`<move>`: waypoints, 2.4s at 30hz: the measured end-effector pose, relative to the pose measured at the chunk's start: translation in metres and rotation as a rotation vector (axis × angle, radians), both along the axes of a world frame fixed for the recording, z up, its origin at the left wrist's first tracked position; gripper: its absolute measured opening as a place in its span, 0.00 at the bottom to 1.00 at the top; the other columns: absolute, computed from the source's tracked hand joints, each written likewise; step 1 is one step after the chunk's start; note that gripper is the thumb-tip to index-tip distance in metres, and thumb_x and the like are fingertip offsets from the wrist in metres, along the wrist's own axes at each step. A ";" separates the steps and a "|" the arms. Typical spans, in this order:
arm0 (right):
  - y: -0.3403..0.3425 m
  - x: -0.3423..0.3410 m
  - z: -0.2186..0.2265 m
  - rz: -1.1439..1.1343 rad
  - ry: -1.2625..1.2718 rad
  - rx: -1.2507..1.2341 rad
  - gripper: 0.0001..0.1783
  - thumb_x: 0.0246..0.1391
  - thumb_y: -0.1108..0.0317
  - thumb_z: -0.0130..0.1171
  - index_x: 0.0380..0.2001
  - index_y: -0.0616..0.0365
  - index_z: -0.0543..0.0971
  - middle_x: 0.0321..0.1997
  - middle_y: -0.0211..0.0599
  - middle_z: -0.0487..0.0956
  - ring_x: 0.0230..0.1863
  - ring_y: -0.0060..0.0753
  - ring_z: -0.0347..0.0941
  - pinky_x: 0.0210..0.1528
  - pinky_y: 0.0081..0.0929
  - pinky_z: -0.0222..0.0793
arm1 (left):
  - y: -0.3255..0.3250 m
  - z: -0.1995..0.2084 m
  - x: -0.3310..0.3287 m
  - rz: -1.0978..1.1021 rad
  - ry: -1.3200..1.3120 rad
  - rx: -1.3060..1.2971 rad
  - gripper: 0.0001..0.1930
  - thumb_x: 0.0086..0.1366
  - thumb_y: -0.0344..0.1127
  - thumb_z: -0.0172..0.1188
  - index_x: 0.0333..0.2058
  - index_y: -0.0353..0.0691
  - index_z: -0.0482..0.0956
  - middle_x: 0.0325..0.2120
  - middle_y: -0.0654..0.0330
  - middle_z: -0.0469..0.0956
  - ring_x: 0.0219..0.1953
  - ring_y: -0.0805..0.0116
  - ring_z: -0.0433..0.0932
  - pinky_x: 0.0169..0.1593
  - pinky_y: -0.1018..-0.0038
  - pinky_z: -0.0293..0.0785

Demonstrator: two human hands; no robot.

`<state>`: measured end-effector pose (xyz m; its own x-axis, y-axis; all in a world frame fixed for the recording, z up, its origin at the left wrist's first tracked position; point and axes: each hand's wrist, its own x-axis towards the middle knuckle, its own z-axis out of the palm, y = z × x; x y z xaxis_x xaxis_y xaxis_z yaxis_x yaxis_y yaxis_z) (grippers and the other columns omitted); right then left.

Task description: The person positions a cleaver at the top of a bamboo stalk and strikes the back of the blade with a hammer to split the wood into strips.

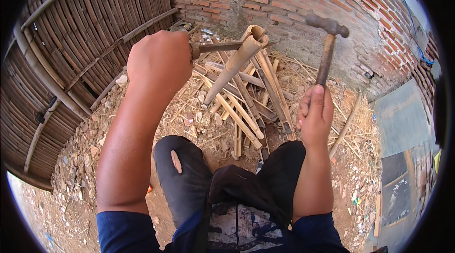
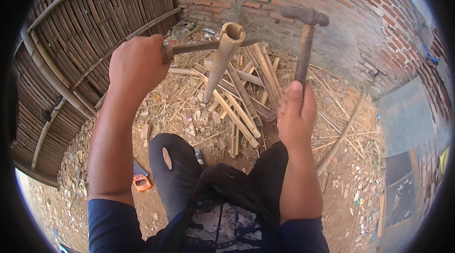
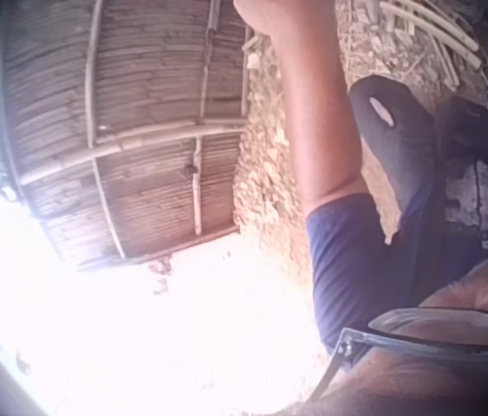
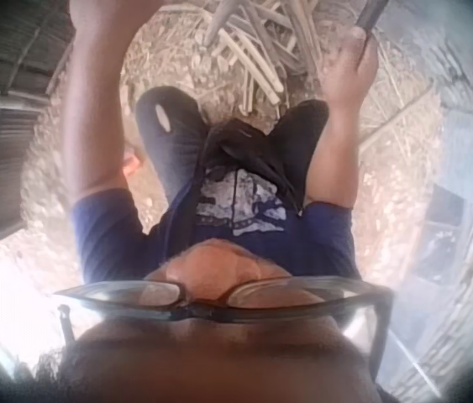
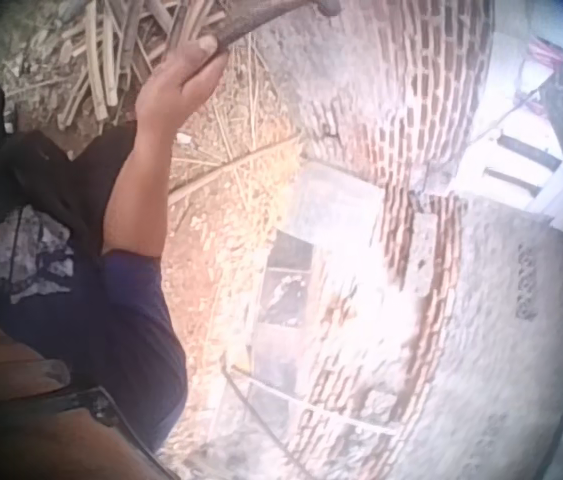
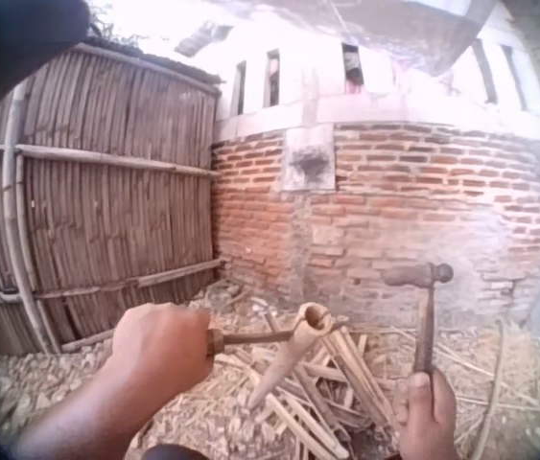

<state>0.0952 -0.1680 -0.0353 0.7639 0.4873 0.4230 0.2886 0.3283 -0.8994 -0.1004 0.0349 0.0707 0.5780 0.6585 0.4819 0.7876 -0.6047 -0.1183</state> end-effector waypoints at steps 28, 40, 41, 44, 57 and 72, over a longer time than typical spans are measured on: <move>0.005 -0.041 0.019 0.134 -0.311 -0.202 0.19 0.74 0.55 0.52 0.44 0.63 0.74 0.21 0.36 0.71 0.20 0.29 0.68 0.26 0.34 0.64 | 0.002 -0.008 -0.001 0.014 0.004 -0.078 0.12 0.63 0.42 0.67 0.40 0.43 0.85 0.33 0.53 0.86 0.40 0.50 0.86 0.45 0.57 0.81; 0.016 -0.032 -0.004 0.125 -0.416 -0.182 0.17 0.76 0.55 0.48 0.38 0.58 0.70 0.21 0.26 0.68 0.19 0.16 0.60 0.22 0.19 0.58 | -0.007 -0.010 0.010 -0.007 0.022 -0.109 0.09 0.64 0.36 0.64 0.40 0.40 0.85 0.34 0.52 0.86 0.40 0.50 0.86 0.44 0.58 0.83; 0.011 -0.036 0.001 0.129 -0.338 -0.091 0.17 0.76 0.55 0.48 0.38 0.58 0.71 0.21 0.28 0.68 0.19 0.19 0.62 0.22 0.24 0.60 | -0.006 -0.011 0.009 -0.015 0.022 -0.105 0.09 0.64 0.35 0.64 0.40 0.40 0.85 0.34 0.51 0.86 0.40 0.50 0.86 0.44 0.58 0.82; 0.001 -0.038 -0.002 0.131 -0.196 0.152 0.17 0.75 0.56 0.50 0.39 0.61 0.74 0.22 0.38 0.73 0.18 0.34 0.69 0.22 0.38 0.63 | -0.005 -0.011 0.011 -0.036 0.022 -0.108 0.09 0.63 0.34 0.63 0.40 0.39 0.85 0.34 0.51 0.86 0.41 0.49 0.86 0.45 0.57 0.82; 0.034 -0.031 -0.041 0.016 -0.495 -0.402 0.18 0.72 0.55 0.54 0.37 0.62 0.74 0.22 0.51 0.77 0.25 0.57 0.77 0.29 0.45 0.69 | 0.004 0.012 0.002 -0.205 0.202 -0.206 0.22 0.58 0.53 0.73 0.40 0.39 0.84 0.33 0.51 0.85 0.41 0.49 0.85 0.46 0.54 0.80; 0.021 -0.015 -0.034 -0.135 -0.584 -0.310 0.17 0.74 0.55 0.51 0.41 0.61 0.74 0.23 0.43 0.73 0.22 0.33 0.69 0.28 0.38 0.66 | -0.004 -0.001 0.040 -0.064 0.061 -0.166 0.15 0.60 0.46 0.69 0.39 0.43 0.87 0.36 0.54 0.87 0.41 0.52 0.86 0.46 0.58 0.83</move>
